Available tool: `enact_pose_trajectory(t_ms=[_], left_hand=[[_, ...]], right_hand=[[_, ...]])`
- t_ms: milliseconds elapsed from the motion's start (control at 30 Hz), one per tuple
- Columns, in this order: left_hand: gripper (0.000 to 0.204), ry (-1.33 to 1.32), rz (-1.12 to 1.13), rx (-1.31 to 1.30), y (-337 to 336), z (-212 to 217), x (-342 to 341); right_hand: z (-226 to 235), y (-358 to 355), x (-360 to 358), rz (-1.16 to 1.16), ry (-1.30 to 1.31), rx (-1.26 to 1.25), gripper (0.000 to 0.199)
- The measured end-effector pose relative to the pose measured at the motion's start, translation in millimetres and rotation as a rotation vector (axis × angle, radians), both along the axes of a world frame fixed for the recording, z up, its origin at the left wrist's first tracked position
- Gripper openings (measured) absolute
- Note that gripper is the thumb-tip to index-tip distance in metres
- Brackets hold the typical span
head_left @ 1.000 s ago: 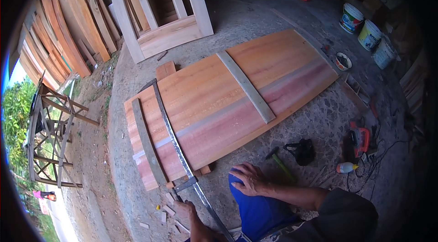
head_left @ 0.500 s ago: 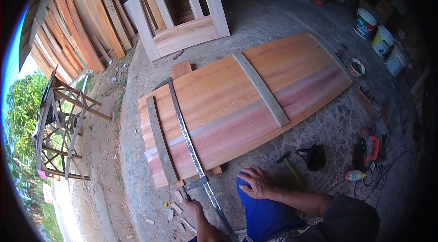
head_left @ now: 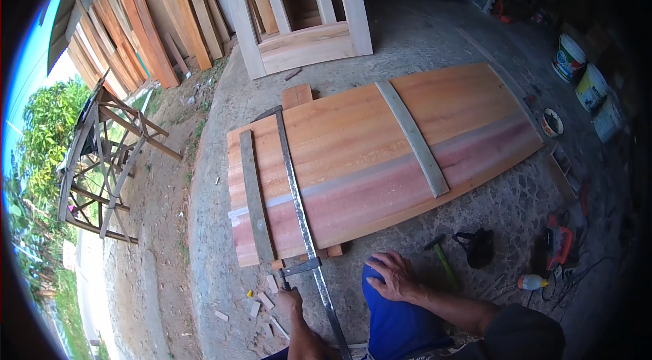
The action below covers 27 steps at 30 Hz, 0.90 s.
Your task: The person selects wood panels from a pile and assembles them onto a door frame using a hammer and a long clamp to secure the pieces.
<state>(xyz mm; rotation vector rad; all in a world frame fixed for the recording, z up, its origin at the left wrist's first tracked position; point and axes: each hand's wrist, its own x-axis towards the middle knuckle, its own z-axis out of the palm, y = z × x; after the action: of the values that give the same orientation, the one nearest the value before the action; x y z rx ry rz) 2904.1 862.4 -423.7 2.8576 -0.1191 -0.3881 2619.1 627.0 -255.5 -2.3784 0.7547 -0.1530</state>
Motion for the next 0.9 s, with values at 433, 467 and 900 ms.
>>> enact_pose_trajectory(t_ms=[433,467,900], left_hand=[[0.021,-0.14,0.032,-0.031,-19,11,-28],[0.021,-0.07,-0.012,-0.052,-9,10,-12],[0.025,0.198,0.159,-0.202,-25,42,-31]], right_hand=[[3,-1,-2,-0.032,-0.048,-0.024,0.049],[3,3,1,-0.031,-0.057,-0.047,0.049],[-95,108,110,-0.221,-0.25,0.441,0.067]])
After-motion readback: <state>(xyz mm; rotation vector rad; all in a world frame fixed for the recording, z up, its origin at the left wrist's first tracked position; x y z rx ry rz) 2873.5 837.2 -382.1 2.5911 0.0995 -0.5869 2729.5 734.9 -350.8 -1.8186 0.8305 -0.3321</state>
